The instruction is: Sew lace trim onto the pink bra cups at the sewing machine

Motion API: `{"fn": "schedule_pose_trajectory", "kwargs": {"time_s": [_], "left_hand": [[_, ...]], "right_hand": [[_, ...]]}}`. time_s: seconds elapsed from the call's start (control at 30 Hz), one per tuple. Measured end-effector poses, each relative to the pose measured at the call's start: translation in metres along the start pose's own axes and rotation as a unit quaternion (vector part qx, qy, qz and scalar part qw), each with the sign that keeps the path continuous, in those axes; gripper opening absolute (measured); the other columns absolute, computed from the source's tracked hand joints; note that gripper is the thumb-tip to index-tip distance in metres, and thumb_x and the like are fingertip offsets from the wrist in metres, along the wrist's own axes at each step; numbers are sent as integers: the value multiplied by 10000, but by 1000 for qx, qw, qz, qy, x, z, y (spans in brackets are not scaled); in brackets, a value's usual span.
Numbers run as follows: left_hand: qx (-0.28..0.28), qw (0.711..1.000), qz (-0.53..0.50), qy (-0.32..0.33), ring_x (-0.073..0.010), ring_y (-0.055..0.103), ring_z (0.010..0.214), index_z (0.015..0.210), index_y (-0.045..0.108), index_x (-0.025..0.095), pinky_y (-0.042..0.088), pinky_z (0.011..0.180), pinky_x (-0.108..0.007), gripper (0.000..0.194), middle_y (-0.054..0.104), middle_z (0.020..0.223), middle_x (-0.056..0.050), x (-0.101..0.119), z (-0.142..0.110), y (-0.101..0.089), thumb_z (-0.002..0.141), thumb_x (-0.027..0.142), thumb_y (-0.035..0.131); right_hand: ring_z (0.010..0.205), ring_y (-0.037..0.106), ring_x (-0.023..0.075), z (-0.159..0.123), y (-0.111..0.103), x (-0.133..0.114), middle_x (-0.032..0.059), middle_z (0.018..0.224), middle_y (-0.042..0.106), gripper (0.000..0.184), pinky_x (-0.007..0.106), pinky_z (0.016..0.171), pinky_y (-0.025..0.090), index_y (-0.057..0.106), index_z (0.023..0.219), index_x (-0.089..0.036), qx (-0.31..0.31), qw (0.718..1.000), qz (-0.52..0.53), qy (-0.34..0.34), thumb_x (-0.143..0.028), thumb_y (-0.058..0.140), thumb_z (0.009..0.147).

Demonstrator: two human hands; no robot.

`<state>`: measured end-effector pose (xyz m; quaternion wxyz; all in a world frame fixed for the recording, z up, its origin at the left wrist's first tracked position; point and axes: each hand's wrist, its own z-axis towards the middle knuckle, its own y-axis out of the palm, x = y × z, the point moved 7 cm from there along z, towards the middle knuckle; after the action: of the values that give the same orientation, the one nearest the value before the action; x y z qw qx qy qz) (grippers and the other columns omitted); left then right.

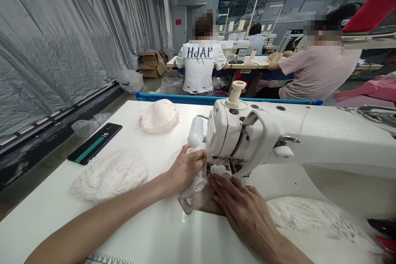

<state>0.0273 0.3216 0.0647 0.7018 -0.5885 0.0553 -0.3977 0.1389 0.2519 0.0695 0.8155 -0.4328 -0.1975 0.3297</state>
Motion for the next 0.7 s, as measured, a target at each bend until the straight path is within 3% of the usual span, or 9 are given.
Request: {"fn": "schedule_pose_trajectory", "kwargs": {"time_s": [0.17,0.3,0.47,0.7], "left_hand": [[-4,999,36,25,-133,481,603,726,577,183,250,1004,-435,352,576,711,-10,10,-7,-1,784,-1,282],[7,988,131,85,-177,555,859,890,582,151,328,926,-409,290,605,944,-63,41,-31,-7,830,3,341],[18,968,223,113,-145,540,757,851,586,104,399,779,-327,208,572,743,-22,68,-52,-8,829,-21,421],[57,949,285,121,-155,512,699,806,604,94,424,739,-330,192,546,718,-31,75,-60,-1,799,-20,450]], "right_hand": [[732,567,183,0,-3,-1,91,1092,665,320,321,590,341,623,1103,-148,11,1000,11,-10,-174,341,954],[749,568,188,-2,-4,-3,94,1046,675,291,325,600,334,636,1052,-138,17,999,33,-12,-185,367,951],[749,562,177,-4,-7,-4,73,978,684,263,321,618,335,643,979,-150,21,997,81,-9,-175,384,940],[738,552,171,-3,-9,-5,75,976,685,267,314,616,330,642,976,-156,21,995,95,-17,-176,378,942]]}}
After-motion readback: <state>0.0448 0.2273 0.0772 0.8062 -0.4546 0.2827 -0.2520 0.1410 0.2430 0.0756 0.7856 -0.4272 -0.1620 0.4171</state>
